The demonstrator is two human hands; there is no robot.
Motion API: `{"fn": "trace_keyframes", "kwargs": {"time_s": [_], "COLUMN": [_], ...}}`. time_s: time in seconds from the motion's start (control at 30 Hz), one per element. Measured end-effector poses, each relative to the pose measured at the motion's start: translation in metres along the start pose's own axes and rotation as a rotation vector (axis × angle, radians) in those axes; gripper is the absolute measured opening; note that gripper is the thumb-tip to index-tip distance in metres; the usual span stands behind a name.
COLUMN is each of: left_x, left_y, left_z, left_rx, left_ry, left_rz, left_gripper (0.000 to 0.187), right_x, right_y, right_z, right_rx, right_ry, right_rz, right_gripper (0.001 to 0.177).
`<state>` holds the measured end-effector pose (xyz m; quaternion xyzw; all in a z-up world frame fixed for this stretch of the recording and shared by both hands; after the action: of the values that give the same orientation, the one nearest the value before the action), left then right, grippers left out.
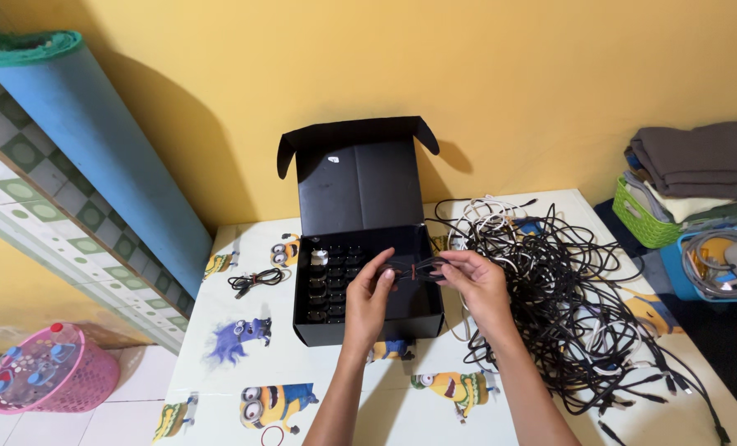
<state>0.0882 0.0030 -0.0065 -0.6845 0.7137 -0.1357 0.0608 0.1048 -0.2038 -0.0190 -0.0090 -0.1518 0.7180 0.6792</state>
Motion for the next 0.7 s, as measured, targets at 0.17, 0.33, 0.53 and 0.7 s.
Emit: {"fn": "trace_keyframes", "kwargs": {"time_s": [0.17,0.33,0.53,0.7], "left_x": [0.003,0.006,0.005,-0.009], "left_y": [0.004,0.006,0.007,0.011], "left_z": [-0.007,-0.020,-0.021,0.000], "left_rx": [-0.020,0.016,0.109,0.009], "left_ry": [-0.102,-0.140,-0.344,0.064], "left_rz": [0.001,-0.015,-0.005,0.026], "left_gripper": [0.043,0.040,0.042,0.043], "right_x": [-0.001,-0.004,-0.010,-0.003], "right_y": [-0.002,-0.002,0.001,0.005], "right_z": [-0.002,-0.006,-0.008,-0.006], "right_rx": [0.016,0.048,0.079,0.079], "right_ry": [0.010,0.079,0.139,0.125], "right_rz": [0.019,0.041,0.068,0.090], "right_gripper": [0.025,0.025,0.025,0.026]}}
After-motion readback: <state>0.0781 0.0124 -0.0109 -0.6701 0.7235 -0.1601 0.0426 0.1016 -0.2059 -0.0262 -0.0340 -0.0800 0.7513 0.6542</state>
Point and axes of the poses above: each hand's wrist, its own y-axis away from the middle knuckle, its own x-axis out of the palm, z = x × y, the point moved 7 cm from there along -y, towards the middle knuckle, and after that the axes turned 3 degrees about z, right-handed, at the moved point
